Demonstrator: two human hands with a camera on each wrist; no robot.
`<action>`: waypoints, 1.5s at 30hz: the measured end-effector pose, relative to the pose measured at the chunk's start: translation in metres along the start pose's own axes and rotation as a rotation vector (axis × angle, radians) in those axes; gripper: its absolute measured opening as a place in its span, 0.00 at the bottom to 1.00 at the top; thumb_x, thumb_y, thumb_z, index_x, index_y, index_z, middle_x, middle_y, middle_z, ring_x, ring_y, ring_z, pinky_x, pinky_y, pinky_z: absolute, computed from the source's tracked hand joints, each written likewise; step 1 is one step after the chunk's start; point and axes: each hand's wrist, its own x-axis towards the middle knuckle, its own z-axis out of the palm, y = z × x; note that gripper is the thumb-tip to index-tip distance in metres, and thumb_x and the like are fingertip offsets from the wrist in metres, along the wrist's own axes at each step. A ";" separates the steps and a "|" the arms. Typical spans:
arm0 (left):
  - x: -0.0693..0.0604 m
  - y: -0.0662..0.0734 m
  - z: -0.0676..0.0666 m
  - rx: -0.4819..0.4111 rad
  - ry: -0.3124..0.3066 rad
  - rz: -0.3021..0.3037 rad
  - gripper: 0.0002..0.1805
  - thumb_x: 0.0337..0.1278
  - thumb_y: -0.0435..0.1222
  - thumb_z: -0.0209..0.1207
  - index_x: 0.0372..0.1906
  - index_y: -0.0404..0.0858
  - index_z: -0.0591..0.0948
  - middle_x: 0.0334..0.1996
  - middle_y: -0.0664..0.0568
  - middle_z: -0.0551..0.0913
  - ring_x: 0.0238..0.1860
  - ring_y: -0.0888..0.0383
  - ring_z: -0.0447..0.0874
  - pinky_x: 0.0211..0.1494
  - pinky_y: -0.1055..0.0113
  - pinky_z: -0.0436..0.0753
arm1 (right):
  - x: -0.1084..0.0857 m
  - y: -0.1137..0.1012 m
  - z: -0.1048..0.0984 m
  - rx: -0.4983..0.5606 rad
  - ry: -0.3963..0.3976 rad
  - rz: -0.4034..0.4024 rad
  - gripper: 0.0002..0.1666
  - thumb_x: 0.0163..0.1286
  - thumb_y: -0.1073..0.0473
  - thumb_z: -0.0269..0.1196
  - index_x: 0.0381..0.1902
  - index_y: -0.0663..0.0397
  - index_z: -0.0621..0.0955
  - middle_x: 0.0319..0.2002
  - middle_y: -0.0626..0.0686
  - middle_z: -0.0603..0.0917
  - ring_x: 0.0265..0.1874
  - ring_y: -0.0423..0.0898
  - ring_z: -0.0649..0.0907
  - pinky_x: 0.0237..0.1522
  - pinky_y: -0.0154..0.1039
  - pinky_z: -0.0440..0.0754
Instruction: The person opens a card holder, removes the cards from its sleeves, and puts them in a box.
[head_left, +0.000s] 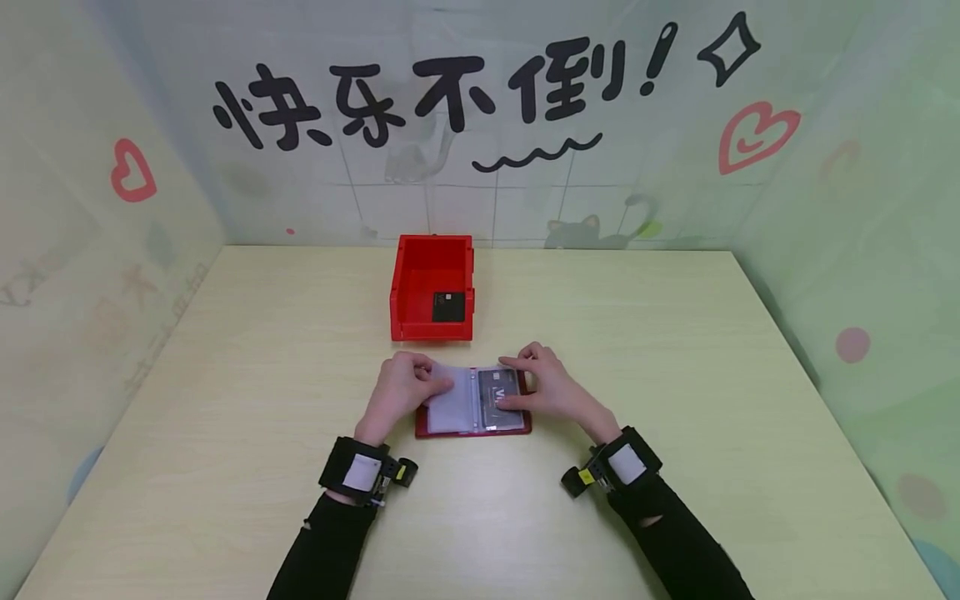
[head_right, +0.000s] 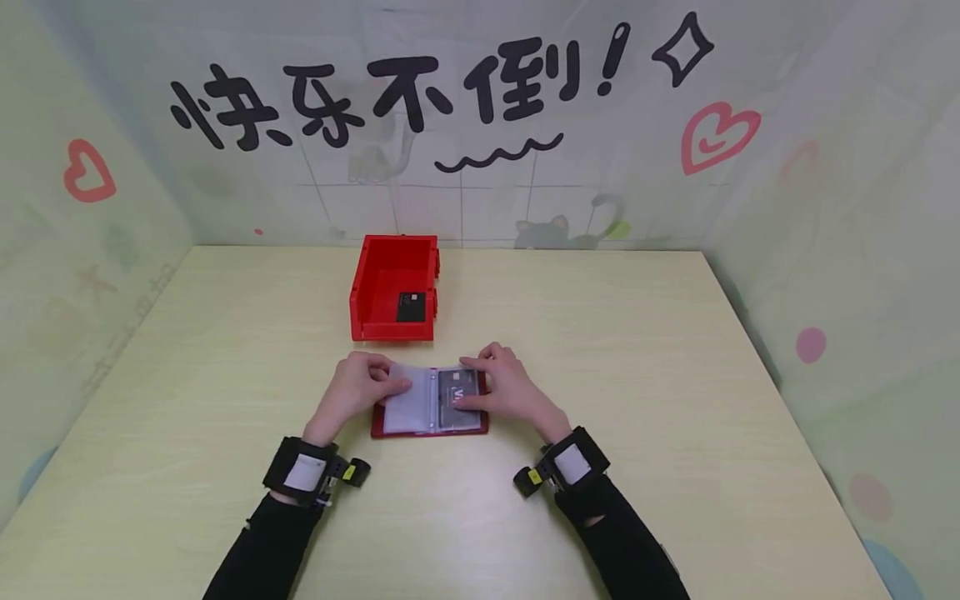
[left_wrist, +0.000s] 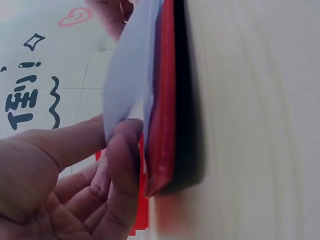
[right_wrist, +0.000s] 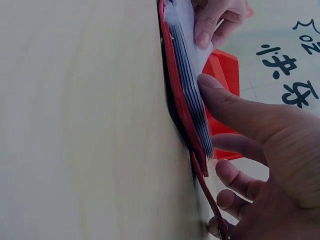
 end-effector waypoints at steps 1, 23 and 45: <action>-0.001 0.001 0.000 0.011 0.014 0.003 0.18 0.56 0.39 0.71 0.49 0.34 0.85 0.25 0.45 0.85 0.27 0.55 0.81 0.32 0.69 0.78 | 0.000 0.002 -0.001 0.005 -0.011 0.008 0.38 0.58 0.50 0.76 0.65 0.55 0.79 0.47 0.56 0.72 0.51 0.51 0.70 0.46 0.38 0.70; -0.007 0.018 0.010 0.094 0.056 0.122 0.17 0.57 0.32 0.69 0.51 0.34 0.82 0.36 0.44 0.81 0.37 0.53 0.76 0.39 0.67 0.78 | -0.001 0.017 -0.002 0.093 -0.013 0.041 0.37 0.56 0.48 0.77 0.63 0.49 0.81 0.45 0.54 0.77 0.47 0.49 0.73 0.43 0.38 0.69; 0.003 0.035 0.032 0.162 -0.102 0.051 0.13 0.64 0.40 0.65 0.43 0.34 0.88 0.31 0.46 0.85 0.35 0.54 0.76 0.33 0.69 0.71 | -0.004 0.024 0.007 0.108 0.027 0.057 0.38 0.55 0.47 0.77 0.64 0.47 0.81 0.46 0.52 0.76 0.48 0.48 0.72 0.46 0.41 0.70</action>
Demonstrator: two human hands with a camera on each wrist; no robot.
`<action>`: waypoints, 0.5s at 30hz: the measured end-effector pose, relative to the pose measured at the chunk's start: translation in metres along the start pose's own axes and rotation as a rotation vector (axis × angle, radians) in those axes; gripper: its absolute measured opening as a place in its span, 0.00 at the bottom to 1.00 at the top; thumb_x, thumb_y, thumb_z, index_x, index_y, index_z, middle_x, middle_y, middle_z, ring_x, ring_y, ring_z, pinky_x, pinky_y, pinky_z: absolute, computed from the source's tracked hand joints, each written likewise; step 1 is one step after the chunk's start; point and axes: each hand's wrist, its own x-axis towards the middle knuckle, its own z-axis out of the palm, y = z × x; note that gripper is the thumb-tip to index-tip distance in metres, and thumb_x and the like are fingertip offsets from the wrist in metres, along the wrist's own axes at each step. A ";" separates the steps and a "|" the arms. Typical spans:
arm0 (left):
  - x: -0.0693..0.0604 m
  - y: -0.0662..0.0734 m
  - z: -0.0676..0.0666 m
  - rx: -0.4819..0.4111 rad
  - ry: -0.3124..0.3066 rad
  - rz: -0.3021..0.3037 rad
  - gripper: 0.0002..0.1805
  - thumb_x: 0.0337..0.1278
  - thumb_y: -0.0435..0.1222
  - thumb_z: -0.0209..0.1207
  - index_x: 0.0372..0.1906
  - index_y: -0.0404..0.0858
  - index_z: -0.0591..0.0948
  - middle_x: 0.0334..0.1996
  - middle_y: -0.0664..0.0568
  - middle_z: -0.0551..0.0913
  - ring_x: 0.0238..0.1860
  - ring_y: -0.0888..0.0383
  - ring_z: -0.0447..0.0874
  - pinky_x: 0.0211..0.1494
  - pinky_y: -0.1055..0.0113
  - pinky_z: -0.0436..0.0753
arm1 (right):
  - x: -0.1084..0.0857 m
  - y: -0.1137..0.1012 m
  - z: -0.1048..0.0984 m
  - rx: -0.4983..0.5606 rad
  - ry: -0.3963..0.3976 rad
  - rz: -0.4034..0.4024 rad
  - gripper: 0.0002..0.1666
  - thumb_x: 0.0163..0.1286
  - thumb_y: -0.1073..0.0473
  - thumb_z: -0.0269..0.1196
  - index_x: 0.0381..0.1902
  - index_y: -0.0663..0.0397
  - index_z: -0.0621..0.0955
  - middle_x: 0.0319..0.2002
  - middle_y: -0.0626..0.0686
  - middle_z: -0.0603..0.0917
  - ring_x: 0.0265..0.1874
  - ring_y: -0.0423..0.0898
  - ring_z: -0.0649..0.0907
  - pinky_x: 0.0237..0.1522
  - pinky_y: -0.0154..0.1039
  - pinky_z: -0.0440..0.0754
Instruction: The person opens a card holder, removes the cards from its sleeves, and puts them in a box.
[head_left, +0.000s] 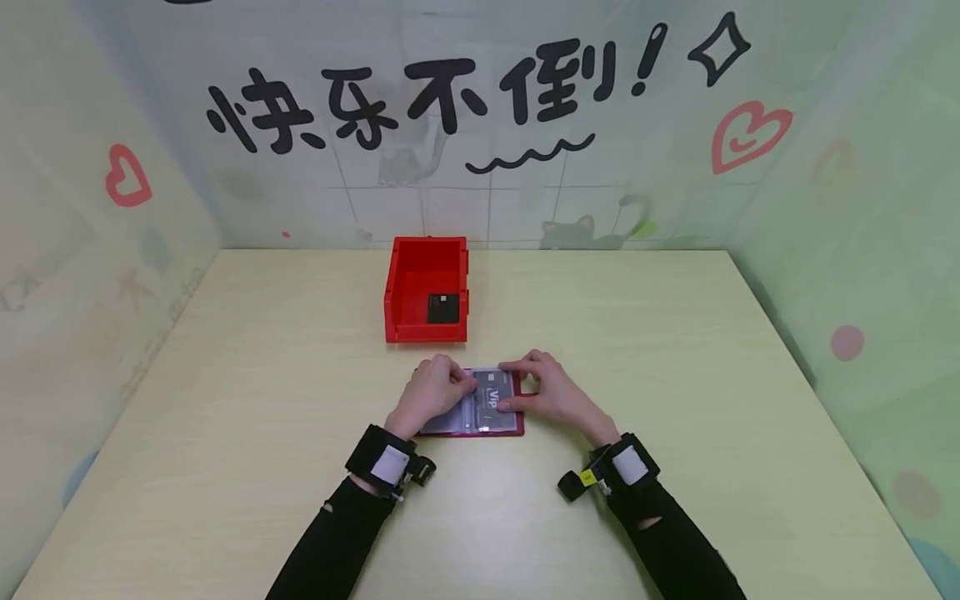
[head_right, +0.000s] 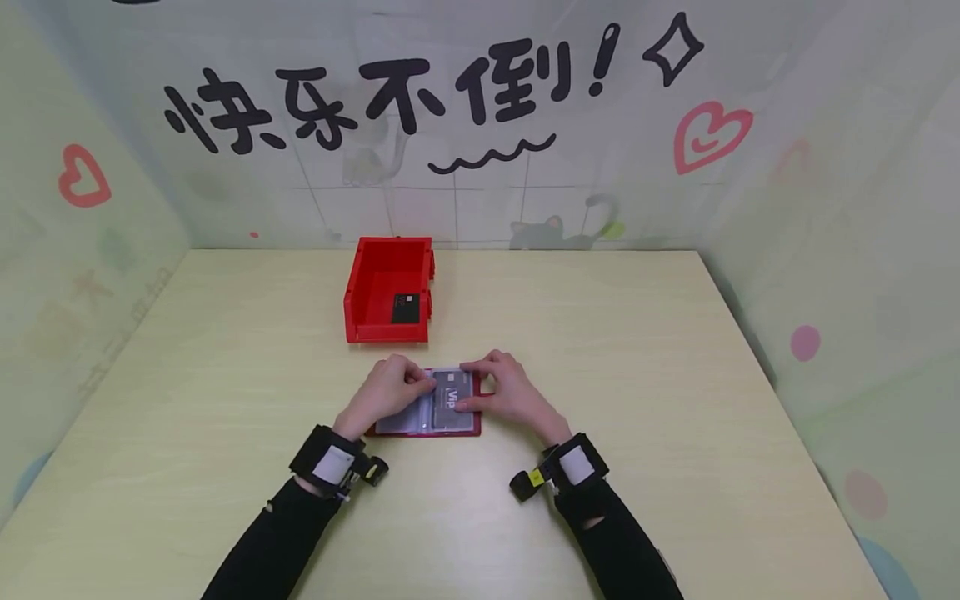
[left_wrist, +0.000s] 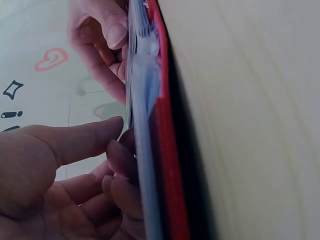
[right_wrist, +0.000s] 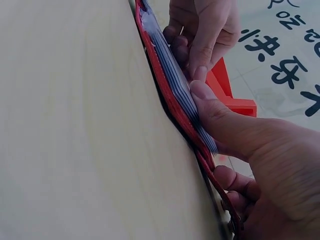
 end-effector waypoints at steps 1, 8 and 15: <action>0.001 -0.001 0.000 -0.003 -0.006 0.000 0.13 0.64 0.40 0.65 0.42 0.34 0.89 0.31 0.46 0.85 0.35 0.54 0.76 0.33 0.69 0.71 | 0.000 0.000 0.000 0.003 0.001 0.001 0.38 0.55 0.46 0.77 0.64 0.46 0.80 0.46 0.52 0.76 0.49 0.48 0.72 0.46 0.41 0.70; 0.005 -0.005 0.000 -0.017 -0.040 0.005 0.13 0.66 0.41 0.64 0.43 0.34 0.89 0.31 0.47 0.83 0.34 0.55 0.75 0.33 0.69 0.69 | -0.001 -0.003 0.001 -0.002 0.012 0.006 0.38 0.55 0.46 0.77 0.64 0.47 0.80 0.48 0.52 0.77 0.51 0.49 0.72 0.49 0.42 0.72; 0.006 -0.008 0.000 -0.028 -0.041 0.010 0.13 0.66 0.40 0.63 0.44 0.33 0.88 0.30 0.46 0.83 0.33 0.54 0.75 0.33 0.69 0.68 | -0.001 -0.004 0.003 -0.009 0.018 0.017 0.38 0.55 0.47 0.77 0.64 0.47 0.80 0.49 0.52 0.78 0.52 0.49 0.72 0.51 0.42 0.72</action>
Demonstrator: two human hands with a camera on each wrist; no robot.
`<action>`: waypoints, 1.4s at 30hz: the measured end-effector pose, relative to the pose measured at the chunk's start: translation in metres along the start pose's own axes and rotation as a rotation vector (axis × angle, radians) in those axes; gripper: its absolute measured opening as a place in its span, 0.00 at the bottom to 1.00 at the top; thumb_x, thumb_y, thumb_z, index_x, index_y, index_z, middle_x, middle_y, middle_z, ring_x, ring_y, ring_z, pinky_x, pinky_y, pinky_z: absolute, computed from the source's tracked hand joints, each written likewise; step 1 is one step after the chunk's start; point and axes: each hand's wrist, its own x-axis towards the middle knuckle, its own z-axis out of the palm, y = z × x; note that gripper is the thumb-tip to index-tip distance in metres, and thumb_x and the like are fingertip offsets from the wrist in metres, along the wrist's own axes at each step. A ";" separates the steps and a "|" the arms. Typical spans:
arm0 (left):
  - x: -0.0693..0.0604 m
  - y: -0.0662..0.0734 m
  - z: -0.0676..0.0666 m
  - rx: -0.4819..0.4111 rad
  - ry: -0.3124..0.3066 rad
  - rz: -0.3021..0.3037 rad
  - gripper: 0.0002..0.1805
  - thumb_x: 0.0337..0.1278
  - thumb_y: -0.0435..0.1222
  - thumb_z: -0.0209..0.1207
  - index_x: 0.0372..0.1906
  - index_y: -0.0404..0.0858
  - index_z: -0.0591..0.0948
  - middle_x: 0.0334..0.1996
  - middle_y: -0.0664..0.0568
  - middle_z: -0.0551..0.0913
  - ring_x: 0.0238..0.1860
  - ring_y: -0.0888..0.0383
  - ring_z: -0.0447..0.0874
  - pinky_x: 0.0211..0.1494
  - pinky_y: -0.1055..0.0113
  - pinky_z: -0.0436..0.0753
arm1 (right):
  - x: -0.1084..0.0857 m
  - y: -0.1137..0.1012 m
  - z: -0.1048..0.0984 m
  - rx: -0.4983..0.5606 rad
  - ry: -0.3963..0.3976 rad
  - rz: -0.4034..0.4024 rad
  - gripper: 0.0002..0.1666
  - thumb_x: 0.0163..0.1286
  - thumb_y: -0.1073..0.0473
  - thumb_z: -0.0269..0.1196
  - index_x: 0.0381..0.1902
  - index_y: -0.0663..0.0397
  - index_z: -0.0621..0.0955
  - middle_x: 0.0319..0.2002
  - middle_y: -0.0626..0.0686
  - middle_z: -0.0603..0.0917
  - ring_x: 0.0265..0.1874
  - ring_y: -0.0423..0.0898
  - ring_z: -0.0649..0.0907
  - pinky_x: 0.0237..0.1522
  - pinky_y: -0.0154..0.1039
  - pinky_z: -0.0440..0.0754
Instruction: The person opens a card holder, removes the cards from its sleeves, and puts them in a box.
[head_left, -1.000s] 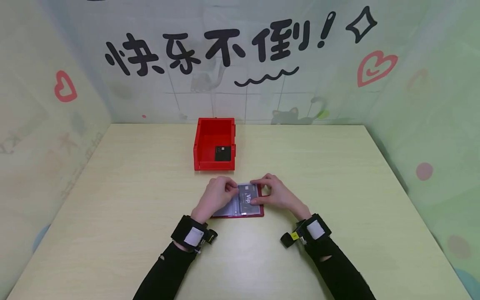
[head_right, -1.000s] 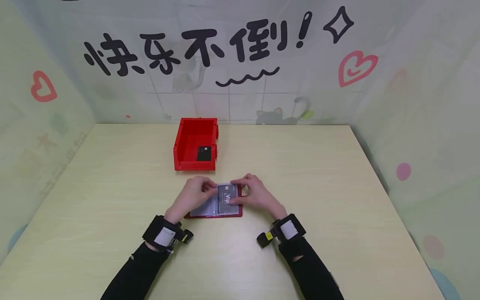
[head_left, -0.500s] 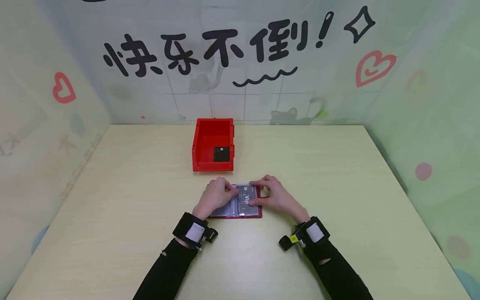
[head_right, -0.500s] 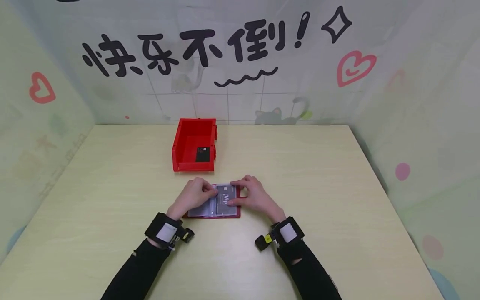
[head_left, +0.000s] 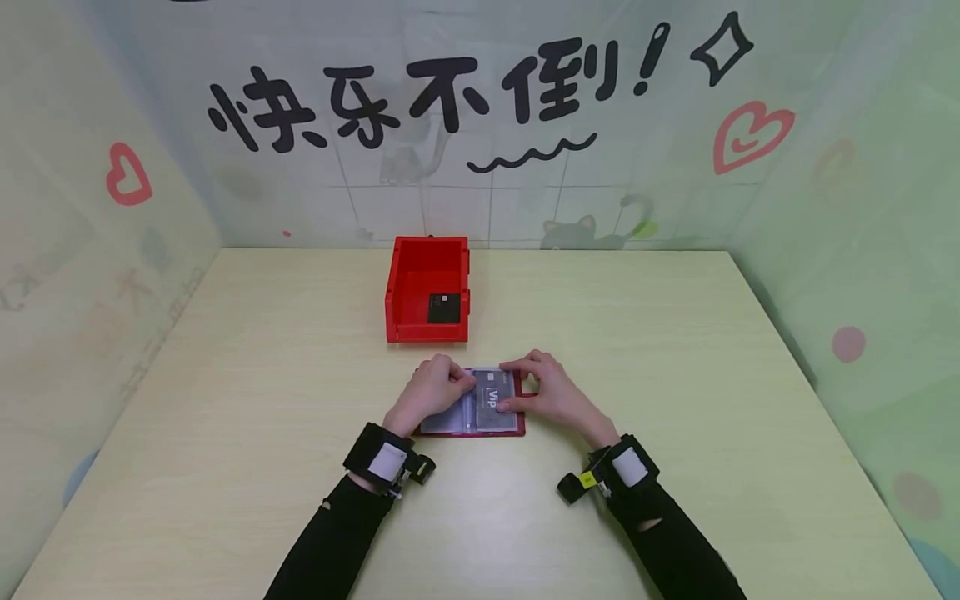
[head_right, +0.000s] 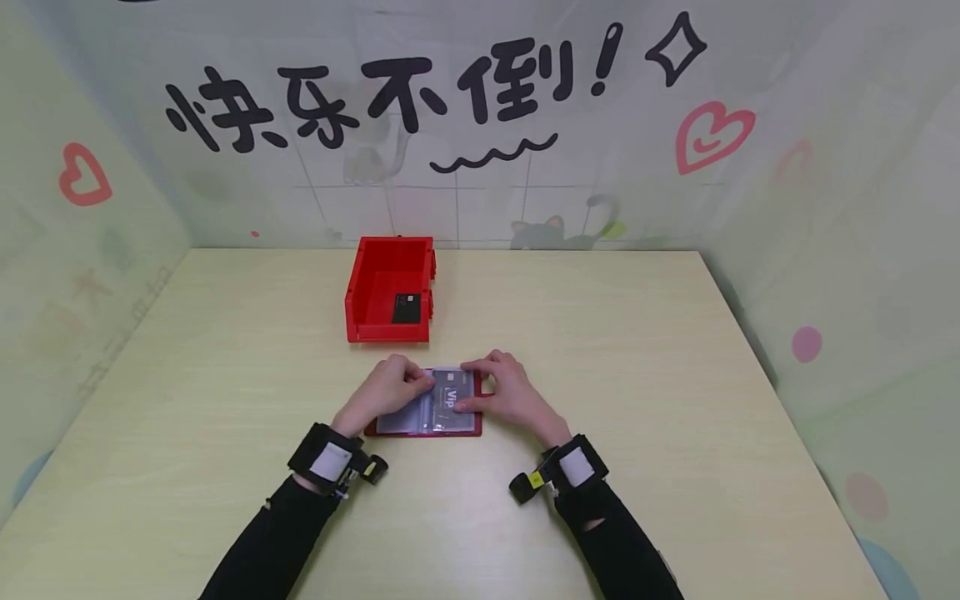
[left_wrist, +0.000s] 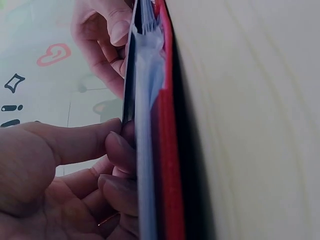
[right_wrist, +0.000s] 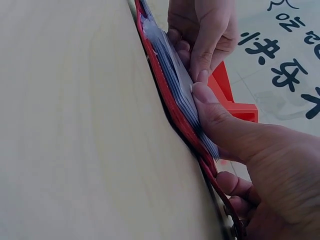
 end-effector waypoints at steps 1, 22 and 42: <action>0.000 0.000 0.000 -0.002 -0.001 0.000 0.13 0.66 0.40 0.63 0.43 0.33 0.89 0.30 0.46 0.83 0.33 0.54 0.75 0.33 0.69 0.68 | 0.000 0.000 0.000 -0.001 0.001 -0.001 0.38 0.55 0.47 0.77 0.64 0.47 0.80 0.49 0.52 0.77 0.52 0.49 0.72 0.50 0.42 0.72; -0.005 -0.002 -0.010 0.058 -0.012 -0.084 0.13 0.65 0.42 0.64 0.31 0.36 0.86 0.25 0.47 0.78 0.31 0.54 0.74 0.32 0.67 0.67 | -0.001 -0.003 0.001 -0.024 -0.009 0.006 0.40 0.55 0.47 0.78 0.65 0.49 0.79 0.49 0.53 0.77 0.53 0.50 0.71 0.52 0.44 0.71; -0.007 -0.006 -0.020 0.020 0.000 -0.126 0.13 0.57 0.45 0.70 0.30 0.38 0.89 0.28 0.47 0.84 0.34 0.54 0.77 0.30 0.68 0.71 | -0.001 -0.001 -0.001 -0.032 -0.011 0.009 0.39 0.56 0.45 0.76 0.65 0.47 0.79 0.50 0.52 0.77 0.54 0.49 0.72 0.53 0.44 0.73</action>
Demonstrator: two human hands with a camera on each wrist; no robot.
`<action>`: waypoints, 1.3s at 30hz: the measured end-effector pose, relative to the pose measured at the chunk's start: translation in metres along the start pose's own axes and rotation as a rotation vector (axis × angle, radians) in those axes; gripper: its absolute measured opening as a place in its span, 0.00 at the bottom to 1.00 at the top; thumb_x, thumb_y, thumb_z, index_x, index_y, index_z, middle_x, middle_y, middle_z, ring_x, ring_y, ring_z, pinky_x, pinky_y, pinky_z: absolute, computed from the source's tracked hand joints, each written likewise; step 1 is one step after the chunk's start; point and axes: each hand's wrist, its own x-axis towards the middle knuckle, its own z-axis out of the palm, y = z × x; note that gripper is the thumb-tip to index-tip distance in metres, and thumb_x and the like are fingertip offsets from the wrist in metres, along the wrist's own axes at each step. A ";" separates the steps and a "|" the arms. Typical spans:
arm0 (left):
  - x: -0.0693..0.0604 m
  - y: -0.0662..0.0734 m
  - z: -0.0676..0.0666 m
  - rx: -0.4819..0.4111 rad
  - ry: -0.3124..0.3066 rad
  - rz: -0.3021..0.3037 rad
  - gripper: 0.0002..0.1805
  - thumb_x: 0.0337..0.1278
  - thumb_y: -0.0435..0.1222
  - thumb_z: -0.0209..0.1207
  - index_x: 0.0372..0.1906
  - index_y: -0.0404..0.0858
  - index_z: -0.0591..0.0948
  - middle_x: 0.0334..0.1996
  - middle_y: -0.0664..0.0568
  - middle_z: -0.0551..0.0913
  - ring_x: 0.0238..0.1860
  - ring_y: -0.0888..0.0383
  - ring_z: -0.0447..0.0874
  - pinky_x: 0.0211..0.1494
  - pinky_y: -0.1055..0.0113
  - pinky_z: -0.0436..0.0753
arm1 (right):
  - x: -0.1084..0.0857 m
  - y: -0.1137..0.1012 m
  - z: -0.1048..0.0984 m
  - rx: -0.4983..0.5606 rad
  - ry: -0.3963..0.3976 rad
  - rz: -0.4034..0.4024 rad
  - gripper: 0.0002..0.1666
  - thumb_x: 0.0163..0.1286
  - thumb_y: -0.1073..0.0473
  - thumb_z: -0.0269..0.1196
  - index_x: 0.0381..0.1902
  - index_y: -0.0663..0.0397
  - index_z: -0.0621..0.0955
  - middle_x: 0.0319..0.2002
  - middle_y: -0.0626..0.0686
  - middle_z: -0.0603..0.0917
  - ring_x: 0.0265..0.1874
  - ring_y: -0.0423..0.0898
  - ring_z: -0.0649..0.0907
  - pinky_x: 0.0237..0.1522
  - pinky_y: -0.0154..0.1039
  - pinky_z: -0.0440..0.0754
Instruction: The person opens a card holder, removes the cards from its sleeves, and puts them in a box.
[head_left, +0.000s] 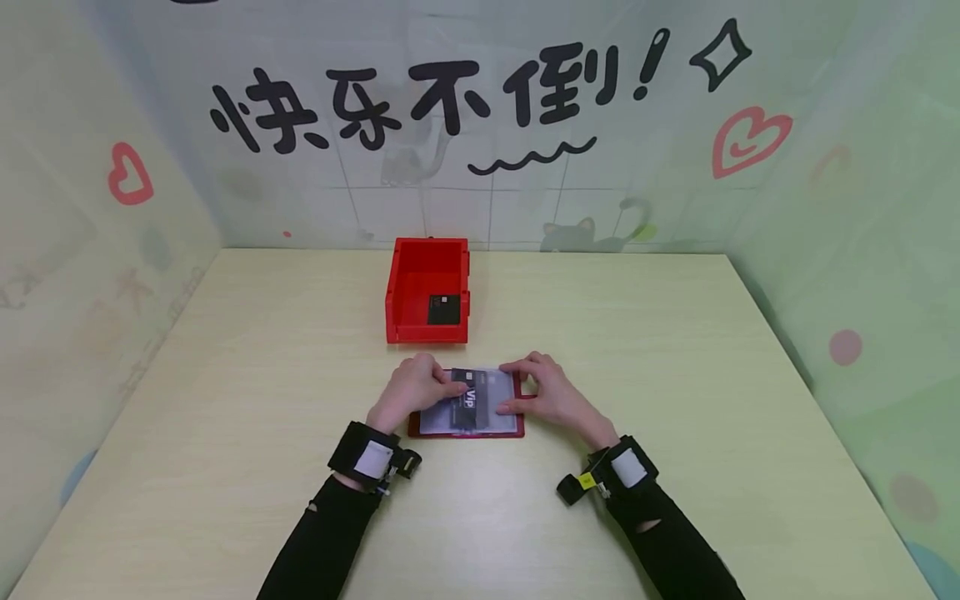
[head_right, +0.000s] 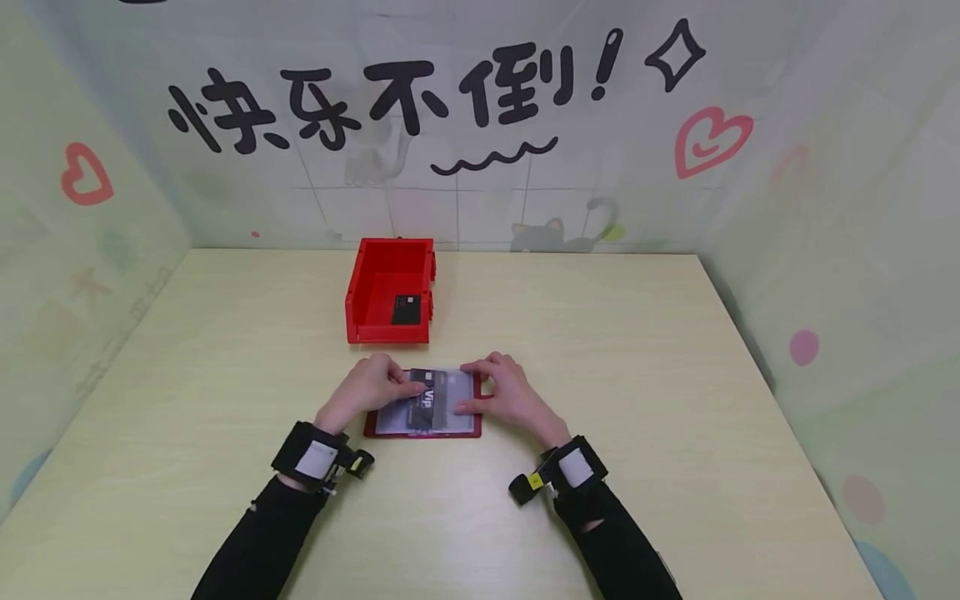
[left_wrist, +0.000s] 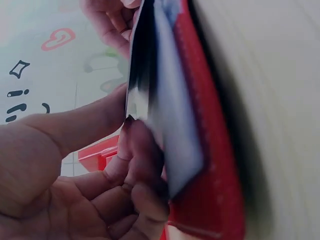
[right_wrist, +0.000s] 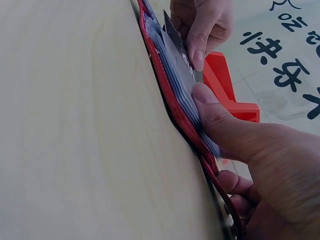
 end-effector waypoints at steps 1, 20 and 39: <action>-0.001 0.000 -0.001 -0.012 0.003 -0.003 0.13 0.57 0.45 0.70 0.31 0.38 0.89 0.28 0.47 0.84 0.34 0.54 0.78 0.31 0.68 0.72 | 0.000 0.000 0.000 0.002 0.001 0.000 0.39 0.56 0.45 0.76 0.65 0.47 0.79 0.50 0.52 0.77 0.54 0.49 0.71 0.53 0.44 0.73; -0.001 -0.023 -0.016 -0.329 0.011 0.044 0.19 0.66 0.35 0.63 0.56 0.27 0.81 0.49 0.34 0.87 0.37 0.52 0.89 0.39 0.67 0.87 | 0.000 0.000 0.000 0.007 0.009 -0.002 0.38 0.55 0.47 0.77 0.64 0.47 0.80 0.49 0.52 0.77 0.53 0.49 0.72 0.51 0.42 0.72; 0.020 -0.012 -0.035 -0.374 0.200 0.094 0.19 0.71 0.36 0.57 0.61 0.30 0.79 0.52 0.34 0.86 0.42 0.48 0.85 0.41 0.71 0.84 | -0.001 0.001 0.001 0.013 0.014 -0.019 0.39 0.55 0.46 0.77 0.63 0.49 0.80 0.49 0.53 0.77 0.52 0.49 0.72 0.51 0.42 0.72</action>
